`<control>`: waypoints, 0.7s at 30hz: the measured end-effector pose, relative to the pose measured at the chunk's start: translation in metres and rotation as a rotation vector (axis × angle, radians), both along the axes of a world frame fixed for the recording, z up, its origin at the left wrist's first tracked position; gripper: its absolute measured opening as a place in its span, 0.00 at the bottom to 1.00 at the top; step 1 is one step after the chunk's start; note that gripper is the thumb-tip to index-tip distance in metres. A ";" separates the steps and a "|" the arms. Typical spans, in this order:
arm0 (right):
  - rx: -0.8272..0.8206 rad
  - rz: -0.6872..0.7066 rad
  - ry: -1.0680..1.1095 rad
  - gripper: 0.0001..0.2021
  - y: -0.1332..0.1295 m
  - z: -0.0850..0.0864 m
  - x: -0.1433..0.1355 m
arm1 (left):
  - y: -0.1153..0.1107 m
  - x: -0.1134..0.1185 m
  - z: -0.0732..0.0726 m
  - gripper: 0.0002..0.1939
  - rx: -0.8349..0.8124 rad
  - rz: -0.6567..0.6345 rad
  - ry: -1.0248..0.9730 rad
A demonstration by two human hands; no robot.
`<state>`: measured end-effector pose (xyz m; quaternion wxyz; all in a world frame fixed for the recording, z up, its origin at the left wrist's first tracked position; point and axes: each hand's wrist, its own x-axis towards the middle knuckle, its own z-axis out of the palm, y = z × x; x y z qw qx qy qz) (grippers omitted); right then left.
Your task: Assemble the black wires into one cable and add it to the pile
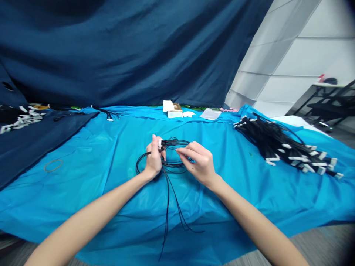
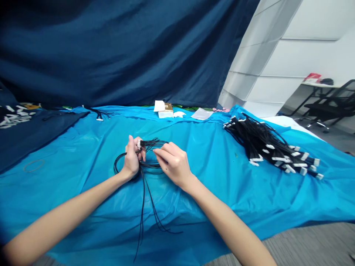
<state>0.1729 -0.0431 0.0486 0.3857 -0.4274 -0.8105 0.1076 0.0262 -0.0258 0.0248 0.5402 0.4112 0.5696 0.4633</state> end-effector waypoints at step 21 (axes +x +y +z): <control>0.220 -0.004 -0.250 0.05 -0.002 -0.006 -0.003 | -0.002 0.002 -0.002 0.28 -0.035 -0.209 -0.096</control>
